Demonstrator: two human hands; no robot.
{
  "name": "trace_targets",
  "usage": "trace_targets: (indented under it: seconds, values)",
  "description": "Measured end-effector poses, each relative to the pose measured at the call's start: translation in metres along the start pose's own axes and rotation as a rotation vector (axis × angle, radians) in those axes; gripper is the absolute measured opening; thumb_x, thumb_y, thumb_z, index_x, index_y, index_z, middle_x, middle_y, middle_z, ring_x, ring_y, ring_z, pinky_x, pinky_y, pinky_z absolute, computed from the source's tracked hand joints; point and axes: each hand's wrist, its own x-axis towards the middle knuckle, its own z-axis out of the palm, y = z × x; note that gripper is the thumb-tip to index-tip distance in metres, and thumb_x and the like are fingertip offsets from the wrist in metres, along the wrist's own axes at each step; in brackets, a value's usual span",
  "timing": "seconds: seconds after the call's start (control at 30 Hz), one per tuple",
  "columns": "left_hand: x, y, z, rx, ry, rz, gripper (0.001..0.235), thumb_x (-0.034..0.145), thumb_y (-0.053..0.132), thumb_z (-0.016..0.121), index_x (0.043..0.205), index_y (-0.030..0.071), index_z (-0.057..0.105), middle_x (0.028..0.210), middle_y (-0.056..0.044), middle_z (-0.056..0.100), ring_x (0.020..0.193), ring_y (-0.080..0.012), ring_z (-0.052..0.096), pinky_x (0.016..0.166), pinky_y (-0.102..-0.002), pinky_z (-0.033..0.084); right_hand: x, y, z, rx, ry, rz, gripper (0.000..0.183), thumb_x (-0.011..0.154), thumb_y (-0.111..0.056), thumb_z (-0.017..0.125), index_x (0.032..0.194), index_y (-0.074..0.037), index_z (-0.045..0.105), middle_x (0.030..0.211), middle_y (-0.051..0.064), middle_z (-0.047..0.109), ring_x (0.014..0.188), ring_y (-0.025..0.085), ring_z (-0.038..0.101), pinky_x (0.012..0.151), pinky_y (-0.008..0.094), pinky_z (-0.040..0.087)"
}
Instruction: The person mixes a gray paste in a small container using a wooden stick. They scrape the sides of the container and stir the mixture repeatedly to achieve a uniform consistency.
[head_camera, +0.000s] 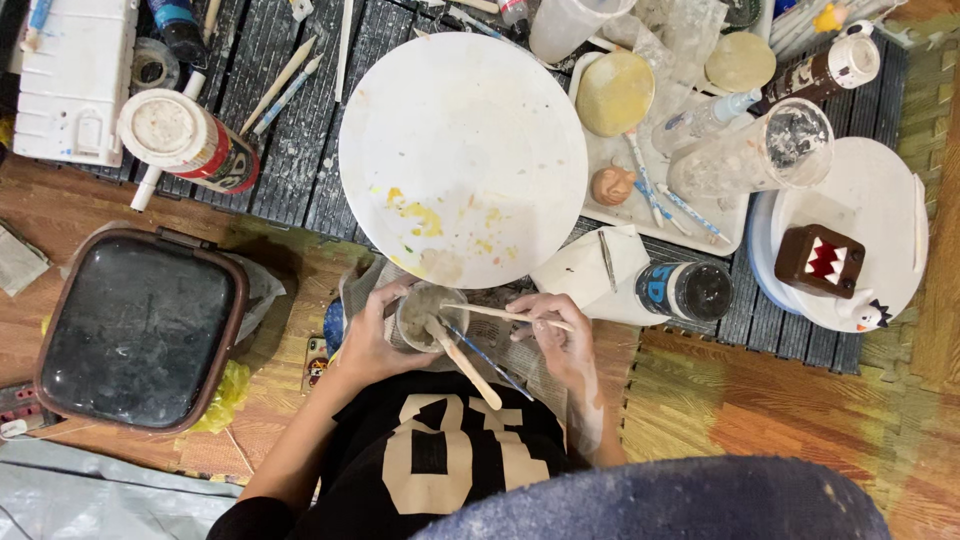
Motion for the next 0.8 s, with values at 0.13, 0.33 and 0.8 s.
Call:
trace_targets:
  seconds: [0.13, 0.33, 0.8]
  values:
    - [0.004, 0.009, -0.004, -0.032, -0.013, 0.060, 0.090, 0.063, 0.023, 0.098, 0.128, 0.006, 0.037, 0.141, -0.028, 0.057, 0.127, -0.0406, 0.062, 0.104, -0.044, 0.054, -0.003, -0.020, 0.000, -0.152, 0.031, 0.083, 0.018, 0.107, -0.008, 0.049, 0.115, 0.002, 0.061, 0.121, 0.020, 0.068, 0.103, 0.023, 0.073, 0.075, 0.031, 0.067]
    - [0.006, 0.021, -0.010, 0.008, -0.031, 0.078, 0.089, 0.061, 0.021, 0.098, 0.129, 0.007, 0.042, 0.141, -0.020, 0.058, 0.130, -0.0384, 0.059, 0.107, -0.045, 0.050, -0.008, -0.037, 0.001, -0.215, 0.057, 0.143, 0.017, 0.107, -0.007, 0.049, 0.115, 0.003, 0.061, 0.119, 0.019, 0.069, 0.096, 0.021, 0.073, 0.078, 0.031, 0.067]
    - [0.000, 0.026, -0.026, -0.083, -0.004, -0.043, 0.087, 0.064, 0.027, 0.098, 0.126, 0.006, 0.039, 0.142, -0.023, 0.060, 0.125, -0.0347, 0.067, 0.104, -0.041, 0.057, -0.001, -0.019, -0.002, 0.088, 0.018, -0.025, 0.017, 0.107, -0.020, 0.055, 0.107, -0.003, 0.056, 0.117, 0.022, 0.067, 0.097, 0.028, 0.074, 0.068, 0.033, 0.067]
